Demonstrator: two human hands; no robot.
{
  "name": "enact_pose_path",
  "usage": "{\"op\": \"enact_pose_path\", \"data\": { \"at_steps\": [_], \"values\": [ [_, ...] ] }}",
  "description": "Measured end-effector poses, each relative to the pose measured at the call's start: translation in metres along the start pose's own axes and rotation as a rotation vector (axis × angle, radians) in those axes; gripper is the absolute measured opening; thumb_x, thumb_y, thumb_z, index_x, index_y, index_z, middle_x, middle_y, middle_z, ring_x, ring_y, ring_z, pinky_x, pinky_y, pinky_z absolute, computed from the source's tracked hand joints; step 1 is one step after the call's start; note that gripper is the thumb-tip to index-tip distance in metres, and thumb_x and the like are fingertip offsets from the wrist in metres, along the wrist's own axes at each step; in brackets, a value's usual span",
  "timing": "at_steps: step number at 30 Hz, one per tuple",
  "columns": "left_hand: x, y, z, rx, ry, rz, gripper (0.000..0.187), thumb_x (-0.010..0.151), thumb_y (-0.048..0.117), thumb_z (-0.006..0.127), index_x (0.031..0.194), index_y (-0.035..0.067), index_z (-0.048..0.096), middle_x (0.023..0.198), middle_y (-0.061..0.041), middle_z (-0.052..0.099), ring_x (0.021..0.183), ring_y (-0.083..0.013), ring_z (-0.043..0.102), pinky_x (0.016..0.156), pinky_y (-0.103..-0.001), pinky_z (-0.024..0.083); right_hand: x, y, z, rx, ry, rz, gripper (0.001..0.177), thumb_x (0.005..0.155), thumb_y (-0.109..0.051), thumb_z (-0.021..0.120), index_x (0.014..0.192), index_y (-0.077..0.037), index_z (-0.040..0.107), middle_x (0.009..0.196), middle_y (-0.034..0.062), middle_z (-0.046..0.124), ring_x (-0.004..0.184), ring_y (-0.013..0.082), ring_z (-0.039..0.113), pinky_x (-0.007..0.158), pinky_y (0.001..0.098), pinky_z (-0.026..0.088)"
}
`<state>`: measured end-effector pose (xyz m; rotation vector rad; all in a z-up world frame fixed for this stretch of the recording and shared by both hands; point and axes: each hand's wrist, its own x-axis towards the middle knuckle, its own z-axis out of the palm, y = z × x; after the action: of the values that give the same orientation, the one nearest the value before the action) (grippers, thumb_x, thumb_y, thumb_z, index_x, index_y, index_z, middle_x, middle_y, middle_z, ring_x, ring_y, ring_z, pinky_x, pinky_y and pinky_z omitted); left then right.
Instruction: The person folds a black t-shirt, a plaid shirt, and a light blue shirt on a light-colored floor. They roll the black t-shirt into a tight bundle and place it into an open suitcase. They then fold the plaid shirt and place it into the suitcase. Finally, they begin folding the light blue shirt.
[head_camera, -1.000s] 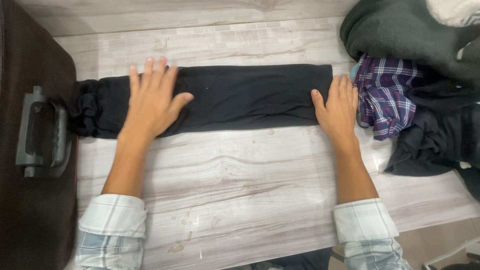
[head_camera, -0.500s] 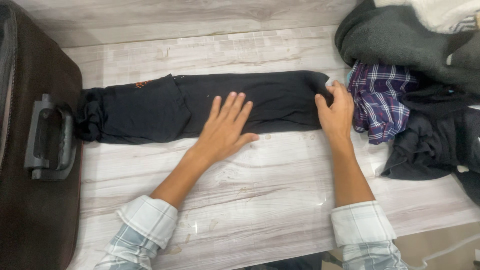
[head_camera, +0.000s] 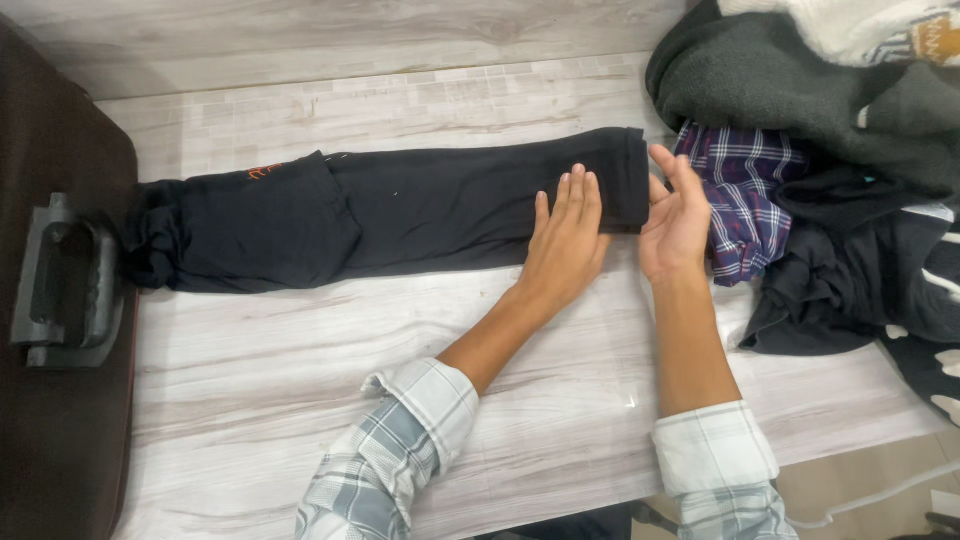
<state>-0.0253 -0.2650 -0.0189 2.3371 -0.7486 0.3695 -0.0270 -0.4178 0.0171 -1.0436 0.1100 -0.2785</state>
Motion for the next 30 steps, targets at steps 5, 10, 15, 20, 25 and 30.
{"op": "enact_pose_path", "data": {
  "at_steps": [5, 10, 15, 20, 25, 30],
  "values": [
    [0.019, -0.011, -0.013, -0.664, 0.010, -0.244, 0.068, 0.105, 0.028, 0.043, 0.161, -0.002, 0.022, 0.171, -0.021, 0.021, 0.160, -0.0330, 0.015, 0.128, -0.056, 0.013, -0.006, 0.020, 0.019, 0.399, 0.004, 0.061, 0.098, 0.090, -0.076, 0.032, 0.145, 0.005, 0.043, 0.147, 0.0227, 0.054, 0.133, 0.0300, 0.058, 0.113, 0.0424, 0.046],
    [0.019, -0.006, -0.027, -0.635, -0.264, -0.114, 0.071, 0.095, 0.026, 0.046, 0.160, 0.004, 0.028, 0.171, -0.018, 0.016, 0.160, -0.0317, 0.004, 0.124, -0.055, -0.003, -0.009, 0.060, 0.003, 0.119, -0.143, -0.001, 0.070, 0.106, -0.056, 0.049, 0.146, 0.001, 0.046, 0.150, 0.0156, 0.050, 0.143, 0.0274, 0.047, 0.124, 0.0453, 0.037],
    [0.017, -0.020, -0.035, -0.539, -0.293, 0.094, 0.073, 0.095, 0.022, 0.044, 0.161, -0.002, 0.026, 0.172, -0.022, 0.017, 0.162, -0.0359, 0.007, 0.127, -0.056, 0.003, 0.004, 0.061, -0.010, 0.299, 0.076, -0.007, 0.051, 0.111, -0.041, 0.047, 0.142, 0.000, 0.053, 0.147, 0.0165, 0.055, 0.138, 0.0326, 0.054, 0.122, 0.0504, 0.041],
    [0.008, -0.035, -0.068, -0.131, -0.197, -0.044, 0.070, 0.105, 0.042, 0.043, 0.155, -0.007, 0.031, 0.164, -0.027, 0.026, 0.155, -0.0416, 0.017, 0.124, -0.059, 0.010, 0.008, 0.028, -0.014, 0.539, 0.001, -0.109, 0.058, 0.106, -0.040, 0.037, 0.147, -0.001, 0.053, 0.152, 0.0163, 0.056, 0.142, 0.0350, 0.056, 0.125, 0.0509, 0.043],
    [-0.033, -0.068, -0.096, 0.277, -0.145, -0.049, 0.081, 0.102, 0.058, 0.044, 0.149, -0.009, 0.039, 0.157, -0.031, 0.032, 0.149, -0.0460, 0.022, 0.119, -0.063, 0.012, 0.003, 0.018, -0.004, 0.581, 0.052, -0.088, 0.056, 0.107, -0.039, 0.036, 0.147, -0.003, 0.052, 0.151, 0.0154, 0.056, 0.140, 0.0355, 0.055, 0.123, 0.0524, 0.043],
    [-0.066, -0.098, -0.109, 0.287, -0.065, -0.007, 0.081, 0.101, 0.059, 0.043, 0.150, -0.005, 0.044, 0.160, -0.026, 0.036, 0.151, -0.0426, 0.027, 0.123, -0.060, 0.016, -0.014, 0.018, 0.030, 0.251, -0.140, -0.235, 0.054, 0.112, -0.038, 0.036, 0.154, -0.005, 0.046, 0.157, 0.0114, 0.051, 0.148, 0.0295, 0.050, 0.130, 0.0467, 0.038]
  ]
}}
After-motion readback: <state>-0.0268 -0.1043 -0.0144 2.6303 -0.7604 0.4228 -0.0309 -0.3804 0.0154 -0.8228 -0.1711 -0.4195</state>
